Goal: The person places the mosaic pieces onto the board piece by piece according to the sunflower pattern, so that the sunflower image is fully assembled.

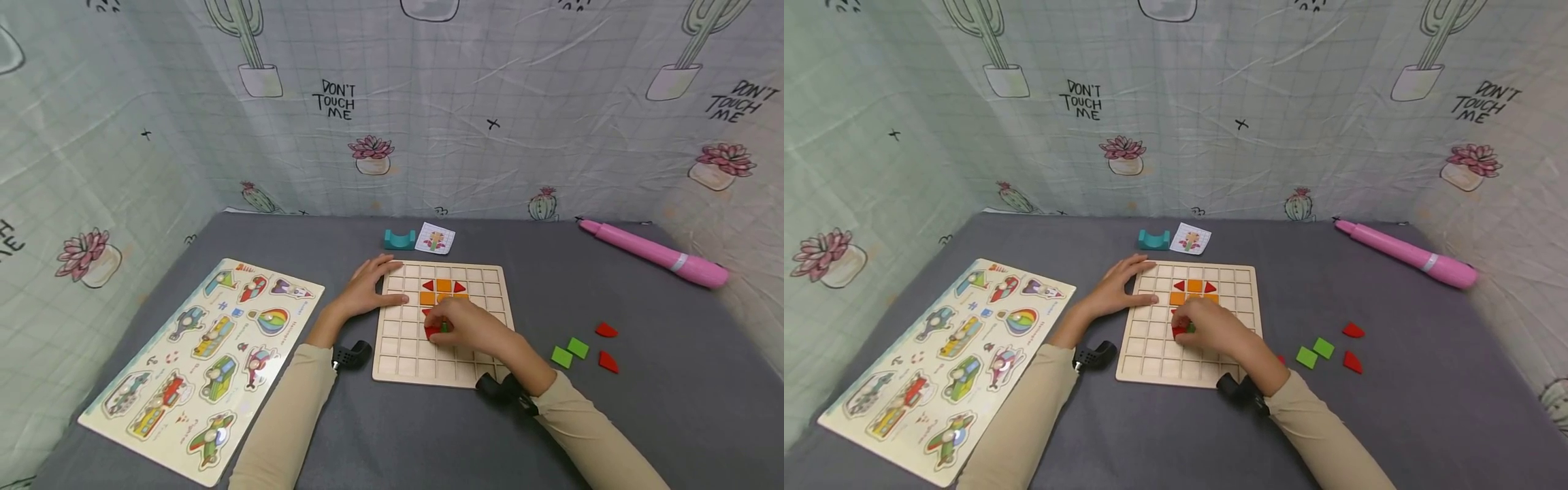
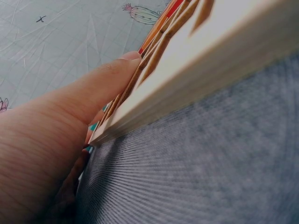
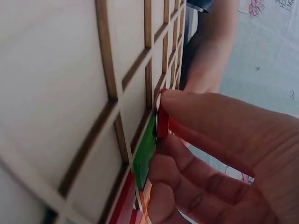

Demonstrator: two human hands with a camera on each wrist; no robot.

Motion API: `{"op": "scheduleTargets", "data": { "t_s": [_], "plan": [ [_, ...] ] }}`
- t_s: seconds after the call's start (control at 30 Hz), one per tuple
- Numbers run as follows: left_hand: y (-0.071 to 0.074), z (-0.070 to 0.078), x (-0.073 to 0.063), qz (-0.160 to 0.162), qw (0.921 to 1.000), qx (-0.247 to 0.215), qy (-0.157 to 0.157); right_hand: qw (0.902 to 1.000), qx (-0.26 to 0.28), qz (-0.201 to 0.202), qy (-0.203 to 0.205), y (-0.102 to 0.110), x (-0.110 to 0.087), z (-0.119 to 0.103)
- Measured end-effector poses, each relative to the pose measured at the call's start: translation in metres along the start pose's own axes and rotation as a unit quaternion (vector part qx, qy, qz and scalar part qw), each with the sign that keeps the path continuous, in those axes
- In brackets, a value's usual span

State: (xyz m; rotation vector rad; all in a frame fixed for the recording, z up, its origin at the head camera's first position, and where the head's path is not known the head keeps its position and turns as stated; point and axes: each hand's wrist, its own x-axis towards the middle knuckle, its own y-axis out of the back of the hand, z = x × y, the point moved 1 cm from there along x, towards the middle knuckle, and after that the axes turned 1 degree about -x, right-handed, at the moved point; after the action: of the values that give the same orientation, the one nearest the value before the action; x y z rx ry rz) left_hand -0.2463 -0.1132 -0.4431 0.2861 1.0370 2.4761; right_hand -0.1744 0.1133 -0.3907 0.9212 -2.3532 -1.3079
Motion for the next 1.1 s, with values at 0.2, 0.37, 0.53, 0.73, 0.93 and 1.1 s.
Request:
{"op": "scheduleTargets", "data": {
  "t_s": [0.2,0.37,0.53,0.73,0.93,1.1],
  "plan": [
    [0.0,0.001,0.0,0.003,1.0,0.004,-0.001,1.0,0.0,0.004,0.004,-0.005,0.006,-0.001],
    [-0.001,0.0,0.001,0.004,1.0,0.008,-0.001,1.0,-0.005,0.004,0.008,-0.006,0.008,-0.003],
    [-0.001,-0.001,0.001,0.006,1.0,0.007,-0.002,0.9999,-0.002,0.0,0.01,-0.004,0.007,-0.004],
    [-0.001,0.0,0.001,0.003,1.0,0.002,-0.002,0.9998,-0.008,0.008,0.017,0.004,0.0,0.002],
    [-0.001,0.0,0.001,0.001,1.0,-0.003,-0.003,0.9996,0.002,0.027,0.002,0.015,-0.012,0.015],
    [-0.001,0.0,0.001,0.002,1.0,0.002,-0.005,0.9991,0.011,0.04,-0.012,0.021,-0.026,0.03]
  ]
}}
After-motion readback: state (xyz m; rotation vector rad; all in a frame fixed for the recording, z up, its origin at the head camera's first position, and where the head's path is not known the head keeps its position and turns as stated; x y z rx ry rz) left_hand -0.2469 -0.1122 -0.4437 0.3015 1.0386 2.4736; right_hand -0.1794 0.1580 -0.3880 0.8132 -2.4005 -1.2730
